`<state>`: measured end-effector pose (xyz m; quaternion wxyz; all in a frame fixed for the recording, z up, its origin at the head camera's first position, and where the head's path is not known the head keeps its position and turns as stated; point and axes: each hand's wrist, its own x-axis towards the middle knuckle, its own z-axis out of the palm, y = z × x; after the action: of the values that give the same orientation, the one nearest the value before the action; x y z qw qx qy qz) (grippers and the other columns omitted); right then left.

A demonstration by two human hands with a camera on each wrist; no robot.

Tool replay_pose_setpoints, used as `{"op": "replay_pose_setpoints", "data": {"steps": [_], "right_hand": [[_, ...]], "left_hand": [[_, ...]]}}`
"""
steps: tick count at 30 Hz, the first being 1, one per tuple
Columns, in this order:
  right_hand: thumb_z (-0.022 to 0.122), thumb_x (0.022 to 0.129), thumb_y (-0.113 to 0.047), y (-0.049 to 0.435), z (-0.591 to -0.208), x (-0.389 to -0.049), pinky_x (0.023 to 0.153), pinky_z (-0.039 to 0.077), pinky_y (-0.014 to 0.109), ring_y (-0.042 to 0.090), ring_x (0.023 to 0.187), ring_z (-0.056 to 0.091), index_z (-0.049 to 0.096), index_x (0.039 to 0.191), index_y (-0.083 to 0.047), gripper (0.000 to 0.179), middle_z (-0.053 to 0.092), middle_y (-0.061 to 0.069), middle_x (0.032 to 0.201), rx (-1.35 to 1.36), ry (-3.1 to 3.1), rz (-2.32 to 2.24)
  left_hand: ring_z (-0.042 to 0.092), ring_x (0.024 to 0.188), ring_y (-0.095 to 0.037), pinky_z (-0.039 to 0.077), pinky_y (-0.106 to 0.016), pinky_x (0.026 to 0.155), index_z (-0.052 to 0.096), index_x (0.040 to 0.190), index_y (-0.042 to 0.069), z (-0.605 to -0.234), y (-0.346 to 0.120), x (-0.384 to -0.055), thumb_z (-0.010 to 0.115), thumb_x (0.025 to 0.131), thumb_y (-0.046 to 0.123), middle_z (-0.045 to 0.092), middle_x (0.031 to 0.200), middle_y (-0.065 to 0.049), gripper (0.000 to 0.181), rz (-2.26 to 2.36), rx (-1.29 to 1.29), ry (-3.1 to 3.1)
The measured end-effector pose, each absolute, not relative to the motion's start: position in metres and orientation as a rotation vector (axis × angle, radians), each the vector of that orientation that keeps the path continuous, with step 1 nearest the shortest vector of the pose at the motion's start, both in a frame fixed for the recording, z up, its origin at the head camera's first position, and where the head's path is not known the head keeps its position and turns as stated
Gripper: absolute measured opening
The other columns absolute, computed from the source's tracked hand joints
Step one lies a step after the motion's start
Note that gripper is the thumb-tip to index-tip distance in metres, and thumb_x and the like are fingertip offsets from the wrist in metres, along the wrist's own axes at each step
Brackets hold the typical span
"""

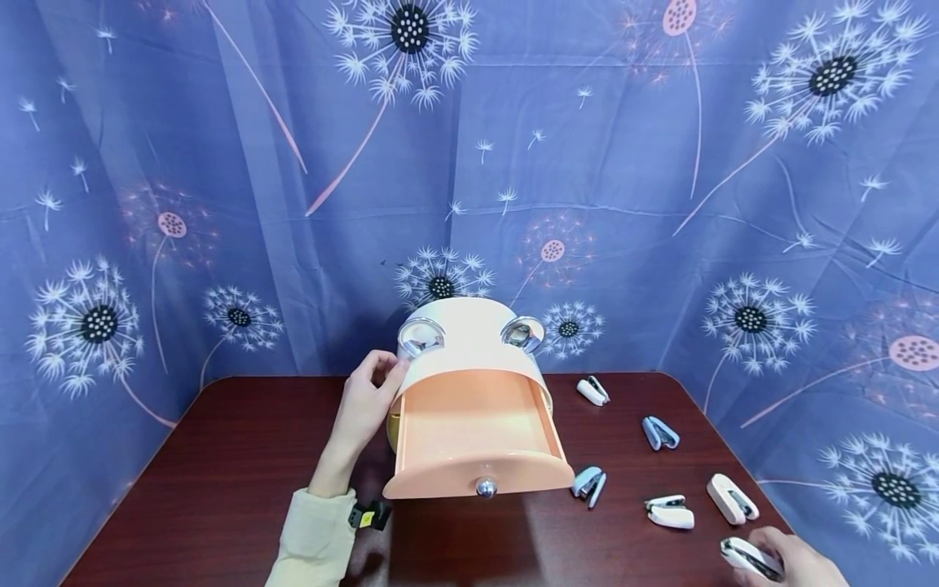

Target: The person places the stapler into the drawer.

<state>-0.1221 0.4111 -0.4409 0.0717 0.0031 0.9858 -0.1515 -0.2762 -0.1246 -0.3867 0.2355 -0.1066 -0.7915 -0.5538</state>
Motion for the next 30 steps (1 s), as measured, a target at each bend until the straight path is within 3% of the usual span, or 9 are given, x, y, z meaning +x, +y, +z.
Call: {"op": "replay_pose_setpoints", "data": {"steps": [3,9,18,30], "right_hand": [[0.071,0.067,-0.042,0.391,-0.425,-0.124,0.053,0.034,0.030,0.010,0.061,0.040,0.055,0.093,-0.011,0.043,0.047,-0.002,0.073,0.012,3.053,-0.432],[0.079,0.059,-0.036,0.354,-0.404,-0.125,0.053,0.034,0.028,0.004,0.062,0.040,0.057,0.086,-0.021,0.038,0.044,-0.010,0.071,-0.282,3.442,-0.499],[0.077,0.064,-0.031,0.315,-0.373,-0.135,0.059,0.030,0.017,0.003,0.068,0.042,0.055,0.091,-0.025,0.035,0.047,-0.016,0.081,-0.601,3.603,-0.551],[0.075,0.066,-0.032,0.271,-0.341,-0.157,0.070,0.031,0.018,0.001,0.079,0.044,0.055,0.098,-0.024,0.038,0.048,-0.017,0.089,-1.054,3.540,-0.503]], "left_hand": [[0.046,0.064,-0.016,0.037,-0.026,0.055,0.055,0.090,0.019,-0.386,-0.125,-0.276,0.056,0.081,0.046,0.050,0.073,-0.002,0.028,-1.513,-0.296,-2.178],[0.046,0.065,-0.015,0.037,-0.026,0.057,0.056,0.090,0.018,-0.385,-0.126,-0.275,0.057,0.081,0.044,0.050,0.073,-0.002,0.027,-1.519,-0.284,-2.173],[0.046,0.066,-0.020,0.035,-0.025,0.057,0.056,0.090,0.007,-0.362,-0.116,-0.253,0.059,0.085,0.023,0.050,0.073,-0.007,0.017,-1.521,-0.296,-2.147],[0.045,0.065,-0.020,0.035,-0.024,0.057,0.056,0.089,0.007,-0.360,-0.115,-0.250,0.059,0.085,0.022,0.049,0.072,-0.008,0.016,-1.528,-0.295,-2.139]]}}
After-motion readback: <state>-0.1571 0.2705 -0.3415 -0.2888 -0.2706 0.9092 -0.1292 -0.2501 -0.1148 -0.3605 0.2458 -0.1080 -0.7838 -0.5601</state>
